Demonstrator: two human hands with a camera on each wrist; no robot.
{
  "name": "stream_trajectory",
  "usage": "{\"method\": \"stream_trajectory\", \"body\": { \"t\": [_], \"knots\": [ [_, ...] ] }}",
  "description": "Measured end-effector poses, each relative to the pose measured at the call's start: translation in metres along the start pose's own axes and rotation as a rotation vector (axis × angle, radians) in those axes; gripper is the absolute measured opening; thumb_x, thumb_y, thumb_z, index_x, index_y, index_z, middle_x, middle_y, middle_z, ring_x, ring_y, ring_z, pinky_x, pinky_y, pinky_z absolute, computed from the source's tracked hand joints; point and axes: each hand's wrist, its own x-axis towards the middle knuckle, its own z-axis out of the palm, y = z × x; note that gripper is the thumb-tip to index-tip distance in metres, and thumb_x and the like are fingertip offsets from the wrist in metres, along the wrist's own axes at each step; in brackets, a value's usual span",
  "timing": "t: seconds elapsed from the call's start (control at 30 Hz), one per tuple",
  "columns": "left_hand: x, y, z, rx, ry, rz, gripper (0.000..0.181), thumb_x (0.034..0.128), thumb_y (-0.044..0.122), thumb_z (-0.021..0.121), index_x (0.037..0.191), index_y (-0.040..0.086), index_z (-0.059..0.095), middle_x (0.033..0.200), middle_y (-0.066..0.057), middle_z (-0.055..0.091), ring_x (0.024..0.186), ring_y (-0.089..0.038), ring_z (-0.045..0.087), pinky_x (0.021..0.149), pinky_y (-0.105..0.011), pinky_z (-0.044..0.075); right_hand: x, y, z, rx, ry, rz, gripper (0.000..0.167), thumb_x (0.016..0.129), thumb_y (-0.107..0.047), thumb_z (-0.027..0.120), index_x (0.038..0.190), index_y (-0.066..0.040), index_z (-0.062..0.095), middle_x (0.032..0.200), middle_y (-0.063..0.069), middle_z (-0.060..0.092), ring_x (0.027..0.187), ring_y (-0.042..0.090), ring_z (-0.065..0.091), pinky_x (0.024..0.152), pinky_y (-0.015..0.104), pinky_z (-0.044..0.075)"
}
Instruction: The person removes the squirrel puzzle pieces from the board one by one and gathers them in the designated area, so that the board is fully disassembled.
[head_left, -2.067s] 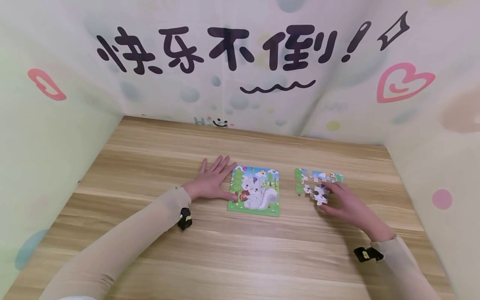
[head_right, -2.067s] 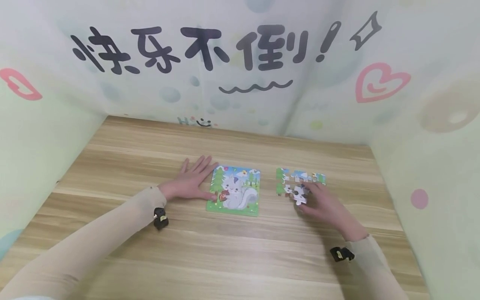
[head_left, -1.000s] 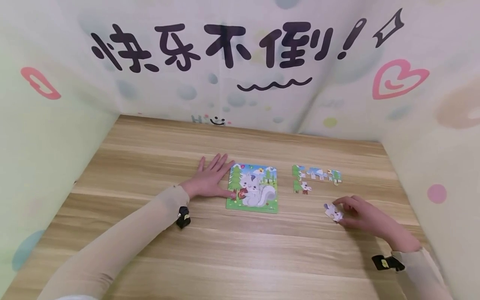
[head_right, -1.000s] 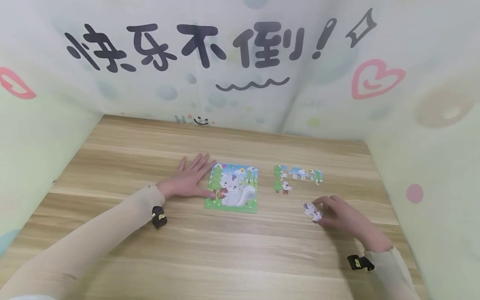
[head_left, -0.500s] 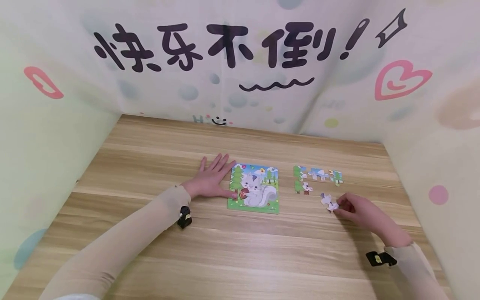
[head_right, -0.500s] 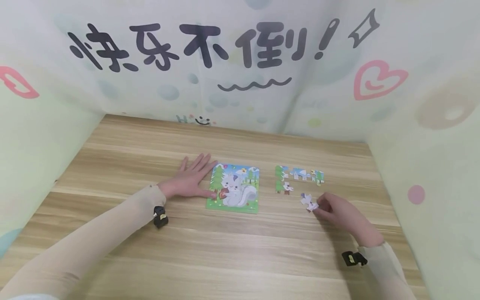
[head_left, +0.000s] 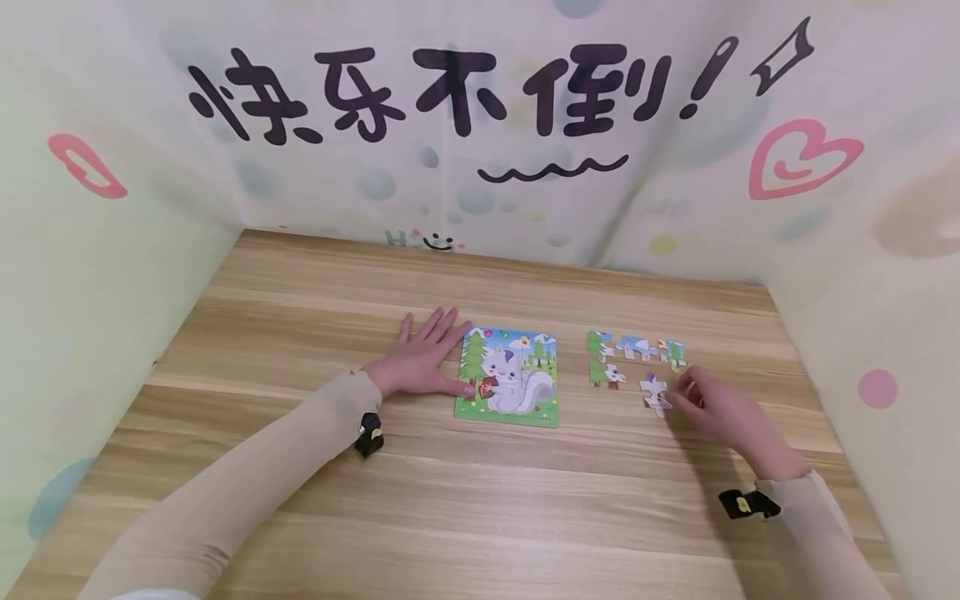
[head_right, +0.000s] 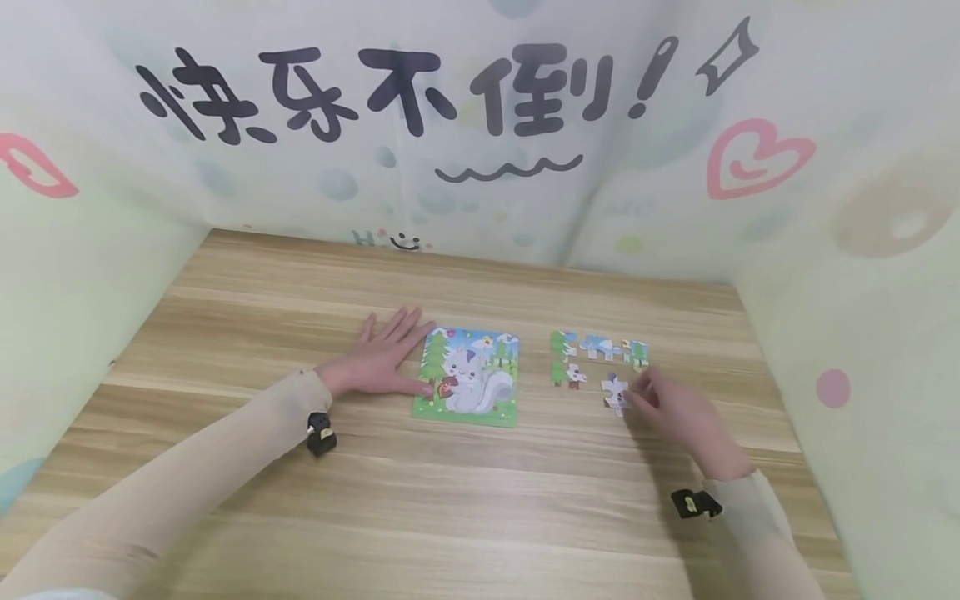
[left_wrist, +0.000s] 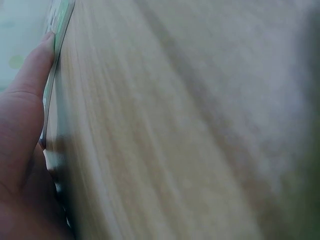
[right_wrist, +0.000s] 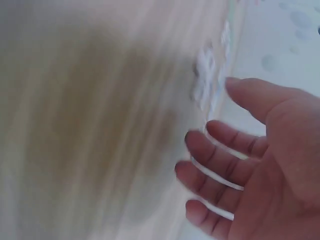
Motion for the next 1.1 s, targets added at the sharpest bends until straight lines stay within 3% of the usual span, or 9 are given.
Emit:
{"method": "stream_trajectory", "body": {
  "t": [0.13, 0.23, 0.6, 1.1],
  "knots": [
    [-0.002, 0.002, -0.001, 0.004, -0.006, -0.007, 0.117, 0.0861, 0.074, 0.068, 0.169, 0.017, 0.008, 0.175, -0.014, -0.007, 0.16, -0.034, -0.011, 0.121, -0.066, -0.017, 0.003, 0.009, -0.004, 0.039, -0.028, -0.098, 0.038, 0.096, -0.01, 0.075, 0.128, 0.001, 0.059, 0.087, 0.001, 0.067, 0.077, 0.012, 0.059, 0.064, 0.029, 0.052],
    [-0.001, 0.002, -0.001, 0.004, -0.005, -0.008, 0.117, 0.0865, 0.073, 0.068, 0.169, 0.017, 0.008, 0.175, -0.014, -0.007, 0.16, -0.034, -0.011, 0.121, -0.066, -0.016, 0.004, 0.014, -0.002, 0.055, -0.063, -0.131, 0.044, 0.094, -0.009, 0.078, 0.133, -0.003, 0.06, 0.087, -0.004, 0.065, 0.077, 0.009, 0.056, 0.066, 0.027, 0.051],
    [0.001, -0.001, 0.002, -0.002, 0.003, -0.004, 0.118, 0.0855, 0.076, 0.067, 0.169, 0.018, 0.008, 0.175, -0.014, -0.006, 0.16, -0.034, -0.012, 0.12, -0.066, -0.017, 0.013, 0.01, 0.003, 0.063, -0.063, -0.106, 0.036, 0.097, -0.011, 0.075, 0.129, -0.005, 0.062, 0.081, -0.003, 0.058, 0.07, 0.011, 0.048, 0.06, 0.026, 0.044],
    [0.001, -0.001, 0.002, -0.021, 0.007, 0.001, 0.117, 0.085, 0.076, 0.067, 0.169, 0.017, 0.01, 0.175, -0.014, -0.005, 0.161, -0.034, -0.011, 0.12, -0.066, -0.018, 0.025, 0.001, 0.004, 0.051, -0.057, -0.087, 0.039, 0.097, -0.012, 0.074, 0.132, -0.002, 0.06, 0.083, -0.001, 0.057, 0.071, 0.013, 0.048, 0.06, 0.026, 0.041]
  ]
}}
